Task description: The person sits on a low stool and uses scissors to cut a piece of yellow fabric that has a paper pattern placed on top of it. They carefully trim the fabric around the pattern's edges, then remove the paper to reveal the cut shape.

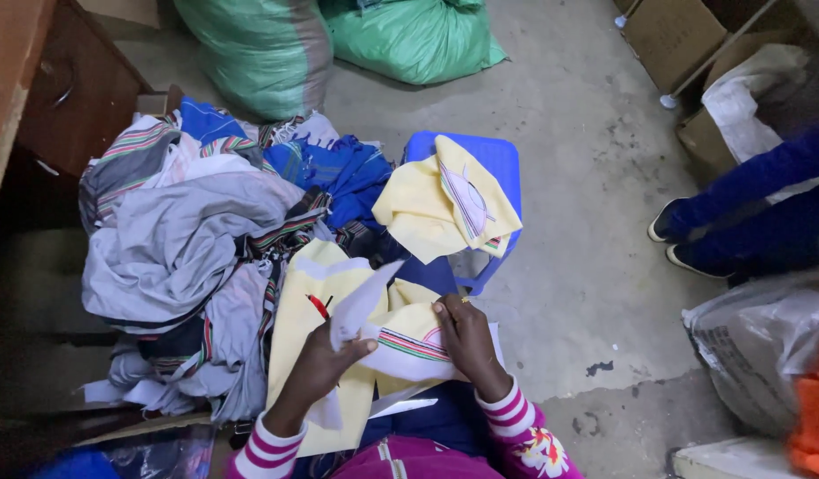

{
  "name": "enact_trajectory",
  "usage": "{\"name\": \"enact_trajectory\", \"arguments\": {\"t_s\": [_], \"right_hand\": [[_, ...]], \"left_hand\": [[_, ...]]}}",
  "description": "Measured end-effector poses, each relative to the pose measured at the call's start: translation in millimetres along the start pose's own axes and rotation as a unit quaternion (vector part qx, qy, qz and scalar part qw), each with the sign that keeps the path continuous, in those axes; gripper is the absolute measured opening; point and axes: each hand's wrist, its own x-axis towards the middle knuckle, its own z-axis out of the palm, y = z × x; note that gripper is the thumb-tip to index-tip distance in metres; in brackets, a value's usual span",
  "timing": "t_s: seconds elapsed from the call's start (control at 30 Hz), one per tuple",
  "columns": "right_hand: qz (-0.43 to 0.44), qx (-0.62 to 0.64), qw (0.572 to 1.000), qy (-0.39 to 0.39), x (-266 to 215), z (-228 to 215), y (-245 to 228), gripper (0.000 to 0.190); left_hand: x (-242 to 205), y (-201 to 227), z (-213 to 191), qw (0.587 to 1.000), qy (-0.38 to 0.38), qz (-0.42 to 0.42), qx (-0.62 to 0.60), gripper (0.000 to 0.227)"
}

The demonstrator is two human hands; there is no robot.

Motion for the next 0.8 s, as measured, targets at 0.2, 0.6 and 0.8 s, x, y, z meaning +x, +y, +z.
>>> {"name": "enact_trajectory", "arguments": {"t_s": [0.2, 0.6, 0.8], "right_hand": [[-0.008, 0.027, 1.000, 0.001, 6.1, 5.9, 12.4, 0.034], [-0.025, -0.175, 0.977, 0.123, -2.2, 55.7, -21.8, 0.029], [-0.056, 0.090, 0.994, -0.036, -23.4, 55.3, -70.2, 0.037]], "left_hand": [[13.3, -6.1, -3.7, 0.991, 0.042, 0.014, 0.130, 0.044], [23.8, -29.6, 0.9, 0.903, 0.120, 0.158, 0.381, 0.019], [10.5, -16.5, 22.9, 0.996, 0.001, -0.015, -0.092, 0.046]]}}
